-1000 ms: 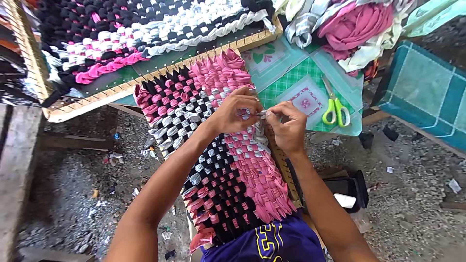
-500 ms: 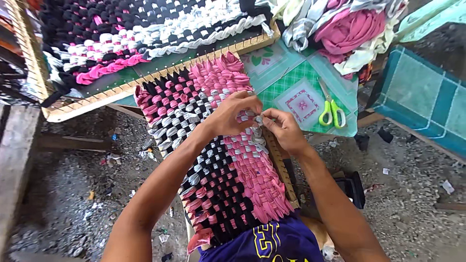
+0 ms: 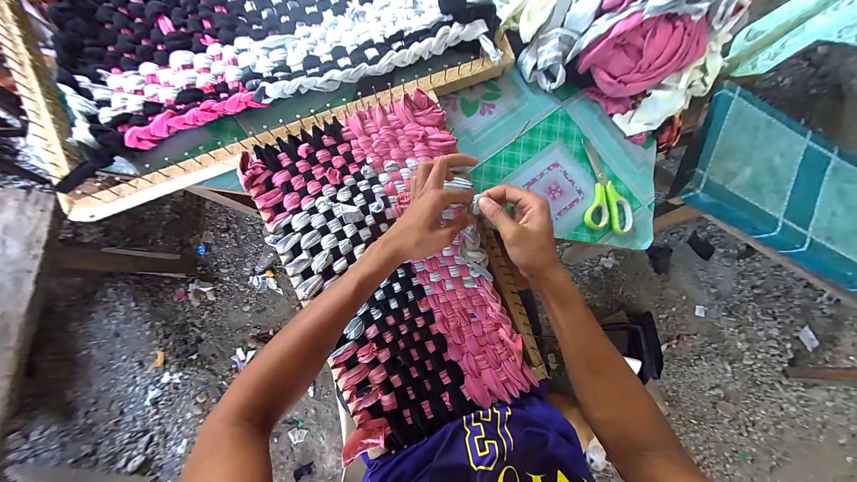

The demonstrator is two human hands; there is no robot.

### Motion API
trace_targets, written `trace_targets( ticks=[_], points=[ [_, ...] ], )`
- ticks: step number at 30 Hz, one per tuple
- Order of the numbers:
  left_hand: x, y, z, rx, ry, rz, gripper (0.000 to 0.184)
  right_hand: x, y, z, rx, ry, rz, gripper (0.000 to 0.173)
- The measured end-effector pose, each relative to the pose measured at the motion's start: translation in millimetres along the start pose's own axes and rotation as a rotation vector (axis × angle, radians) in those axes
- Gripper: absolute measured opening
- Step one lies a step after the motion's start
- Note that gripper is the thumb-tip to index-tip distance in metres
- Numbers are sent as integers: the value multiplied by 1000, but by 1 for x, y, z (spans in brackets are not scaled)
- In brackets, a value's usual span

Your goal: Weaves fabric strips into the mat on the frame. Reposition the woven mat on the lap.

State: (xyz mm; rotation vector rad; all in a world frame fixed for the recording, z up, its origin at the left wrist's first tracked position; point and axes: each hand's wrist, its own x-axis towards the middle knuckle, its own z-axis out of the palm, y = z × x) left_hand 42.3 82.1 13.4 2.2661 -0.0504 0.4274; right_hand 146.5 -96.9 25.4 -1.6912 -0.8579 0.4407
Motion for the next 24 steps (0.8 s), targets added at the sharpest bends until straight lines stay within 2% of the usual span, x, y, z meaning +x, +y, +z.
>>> trace_targets(
  ticks=[3,6,10,14,17,24],
  points=[
    [-5,3,6,-36,47,-39,20,-10,-19,-1,-131,-20,63,20],
    [-2,5,8,48,45,-31,22,-2,-14,-1,-281,-47,65,32],
    [8,2,3,183,-45,19,25,10,-17,-14,-427,-219,58,24],
    [14,-5,-6,261,-70,101,33,15,-50,-24,-612,-349,-41,22],
    [11,-9,-4,289,5,119,36,44,-33,-32,-740,-425,-161,28],
    [-1,-3,1,310,98,78,34,62,-32,-38,-997,-417,-476,34]
  ],
)
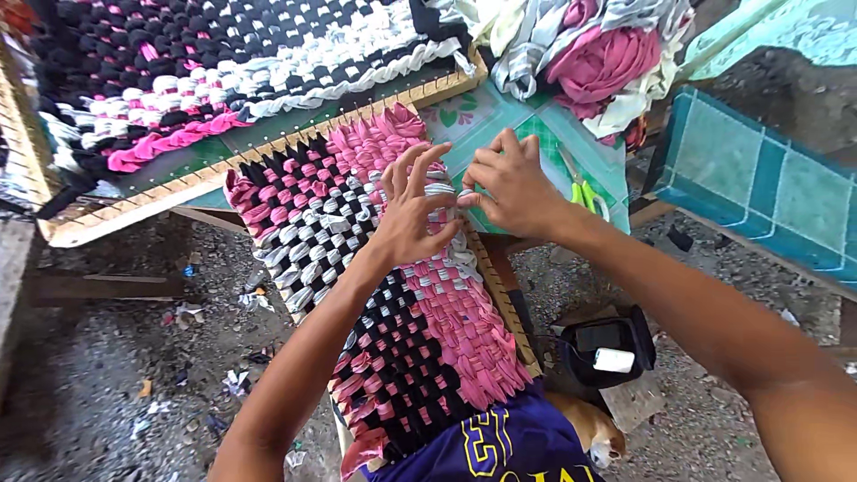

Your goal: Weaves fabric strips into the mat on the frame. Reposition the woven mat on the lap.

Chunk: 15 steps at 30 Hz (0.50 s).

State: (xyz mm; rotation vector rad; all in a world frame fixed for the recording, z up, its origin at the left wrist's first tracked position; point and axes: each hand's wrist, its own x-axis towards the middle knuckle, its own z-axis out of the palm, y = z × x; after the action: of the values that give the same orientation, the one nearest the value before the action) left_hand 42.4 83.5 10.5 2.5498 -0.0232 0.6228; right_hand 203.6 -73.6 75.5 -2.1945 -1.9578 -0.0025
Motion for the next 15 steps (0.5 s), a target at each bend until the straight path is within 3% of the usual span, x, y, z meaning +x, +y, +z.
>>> trace_targets(
  ticks=[4,7,12,15],
  points=[
    [-5,5,7,-8,24,-57,32,4,6,1,-117,17,-124,30],
    [-2,8,7,-123,13,-165,31,4,8,-2,13,-28,-155,20],
    [3,2,-1,-376,9,-185,18,-6,-11,6,654,-3,124,11],
    [3,1,-5,-364,-9,-218,15,-13,-22,15,820,92,321,10]
  ],
)
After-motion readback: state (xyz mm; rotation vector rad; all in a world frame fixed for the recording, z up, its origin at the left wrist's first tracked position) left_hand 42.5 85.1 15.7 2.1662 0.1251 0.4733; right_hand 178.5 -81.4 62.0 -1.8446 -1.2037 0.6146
